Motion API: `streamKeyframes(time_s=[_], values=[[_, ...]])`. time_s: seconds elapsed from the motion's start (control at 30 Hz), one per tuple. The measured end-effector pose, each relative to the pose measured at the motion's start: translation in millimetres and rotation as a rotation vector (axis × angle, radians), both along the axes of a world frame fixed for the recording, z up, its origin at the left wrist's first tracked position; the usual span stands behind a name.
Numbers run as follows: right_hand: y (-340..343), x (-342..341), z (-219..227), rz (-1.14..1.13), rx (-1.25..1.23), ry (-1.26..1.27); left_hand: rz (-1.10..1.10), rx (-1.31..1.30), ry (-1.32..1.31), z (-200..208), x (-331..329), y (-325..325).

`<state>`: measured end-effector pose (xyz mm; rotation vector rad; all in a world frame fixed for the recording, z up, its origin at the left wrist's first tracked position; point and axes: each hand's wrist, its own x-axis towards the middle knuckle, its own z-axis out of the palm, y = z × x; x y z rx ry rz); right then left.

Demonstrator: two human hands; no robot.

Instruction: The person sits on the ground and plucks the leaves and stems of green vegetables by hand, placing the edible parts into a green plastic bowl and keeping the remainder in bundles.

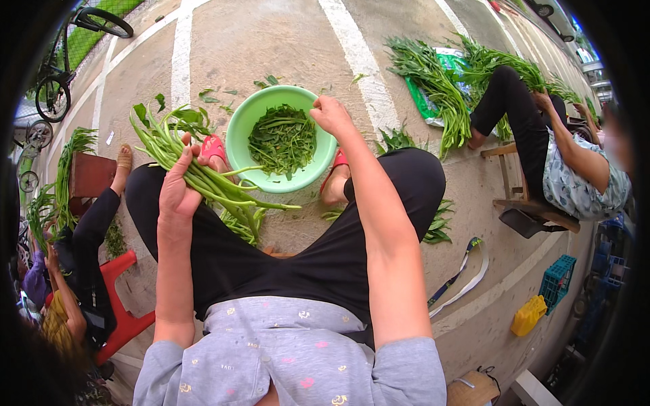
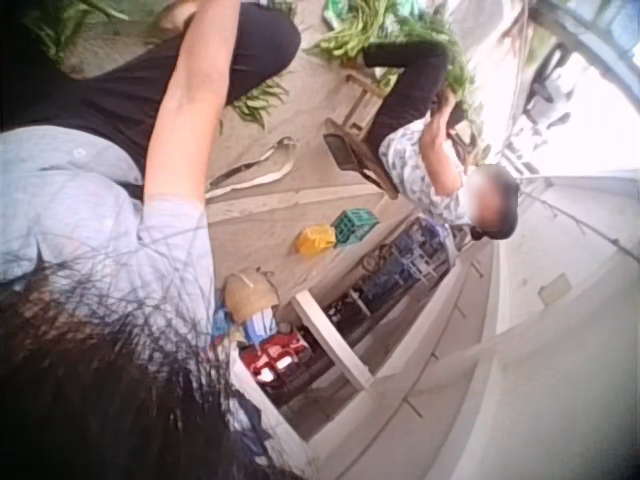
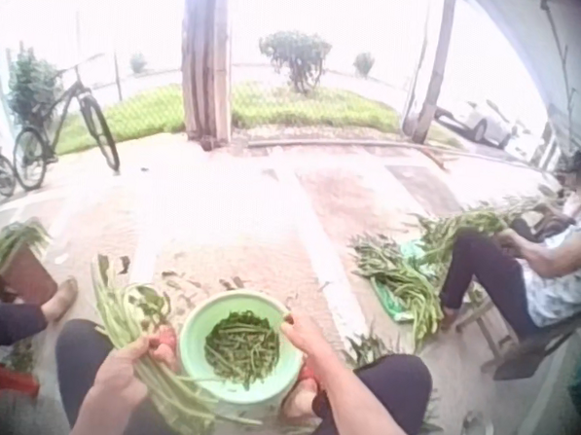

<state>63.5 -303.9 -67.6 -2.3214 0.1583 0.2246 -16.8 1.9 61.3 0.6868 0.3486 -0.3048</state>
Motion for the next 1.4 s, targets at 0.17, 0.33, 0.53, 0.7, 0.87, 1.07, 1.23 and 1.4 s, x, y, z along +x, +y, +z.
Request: streamKeyframes(time_s=[0.17,0.33,0.53,0.7,0.87,1.07,1.23,1.4], values=[[-1,3,-21,-0.05,-0.306,0.116,-0.042,0.029,0.087,-14,6,3],[5,7,-43,0.063,-0.531,0.156,-0.023,0.056,0.172,-32,-3,-10],[9,15,-73,0.125,-0.668,0.223,-0.021,0.116,0.27,-38,-13,-27],[4,19,-82,0.103,-0.632,0.288,-0.011,0.15,0.306,-43,-14,-27],[3,15,-84,0.081,-0.528,0.272,-0.024,0.177,0.31,-42,-15,-28],[20,25,-43,0.173,-0.352,0.061,-0.041,0.149,0.286,-46,-17,-31],[46,32,41,0.35,-0.2,-0.24,-0.09,0.14,0.294,-44,-18,-34],[84,-19,154,0.438,-0.142,-0.594,-0.151,0.136,0.313,-44,-17,-34]])
